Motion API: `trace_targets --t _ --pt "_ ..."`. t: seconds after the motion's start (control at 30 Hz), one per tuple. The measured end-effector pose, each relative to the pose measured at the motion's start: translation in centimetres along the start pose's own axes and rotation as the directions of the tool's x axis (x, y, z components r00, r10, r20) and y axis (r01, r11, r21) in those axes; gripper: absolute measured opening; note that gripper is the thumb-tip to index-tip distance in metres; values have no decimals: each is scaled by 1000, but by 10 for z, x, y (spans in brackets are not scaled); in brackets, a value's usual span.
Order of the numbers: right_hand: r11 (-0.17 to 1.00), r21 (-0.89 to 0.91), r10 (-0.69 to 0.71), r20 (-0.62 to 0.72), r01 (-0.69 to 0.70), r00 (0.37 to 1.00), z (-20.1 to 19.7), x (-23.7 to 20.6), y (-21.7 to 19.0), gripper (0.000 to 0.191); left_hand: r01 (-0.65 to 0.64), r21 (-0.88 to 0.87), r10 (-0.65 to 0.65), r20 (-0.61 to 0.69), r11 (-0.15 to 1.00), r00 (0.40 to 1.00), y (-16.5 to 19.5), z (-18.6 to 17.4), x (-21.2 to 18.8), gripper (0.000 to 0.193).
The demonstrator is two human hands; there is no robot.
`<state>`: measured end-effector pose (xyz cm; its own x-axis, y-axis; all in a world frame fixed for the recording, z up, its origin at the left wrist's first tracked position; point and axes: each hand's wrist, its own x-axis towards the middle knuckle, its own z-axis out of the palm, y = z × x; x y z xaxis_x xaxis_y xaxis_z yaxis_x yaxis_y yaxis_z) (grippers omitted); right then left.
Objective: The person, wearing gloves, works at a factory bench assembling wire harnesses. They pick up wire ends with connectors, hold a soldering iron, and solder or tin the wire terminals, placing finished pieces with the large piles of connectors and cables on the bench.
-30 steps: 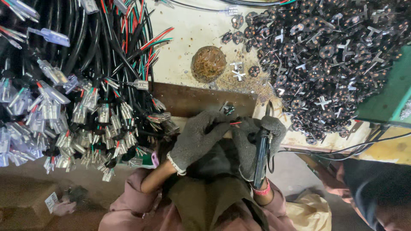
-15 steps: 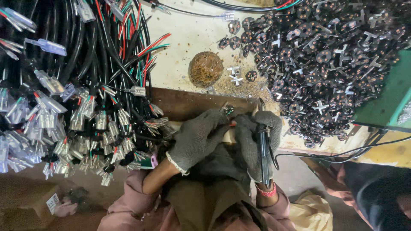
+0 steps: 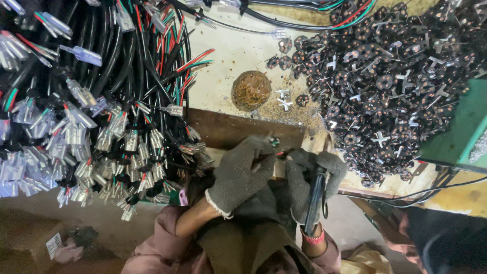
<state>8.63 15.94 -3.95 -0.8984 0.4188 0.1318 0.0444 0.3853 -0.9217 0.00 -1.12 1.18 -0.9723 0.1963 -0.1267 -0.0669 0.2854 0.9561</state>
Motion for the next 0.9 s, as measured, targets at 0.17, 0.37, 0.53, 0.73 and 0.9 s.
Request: trace_targets --t 0.17,0.37,0.53,0.73,0.9 --pt "999 24 -32 -69 33 997 -1 4 11 56 -51 503 141 -142 863 980 6 -35 17 12" --pt "932 -298 -213 17 208 977 -6 6 15 56 -29 774 282 -195 632 939 9 -35 62 11" --pt "980 -178 -110 -105 90 988 4 6 12 47 -20 568 173 -217 823 961 51 -45 46 13" --pt "940 -214 -201 284 266 938 -4 17 5 39 34 156 -60 163 987 985 6 -19 -1 14" --pt "945 -175 -206 346 278 915 -9 24 2 40 100 50 -111 316 994 942 -24 1 -15 15"
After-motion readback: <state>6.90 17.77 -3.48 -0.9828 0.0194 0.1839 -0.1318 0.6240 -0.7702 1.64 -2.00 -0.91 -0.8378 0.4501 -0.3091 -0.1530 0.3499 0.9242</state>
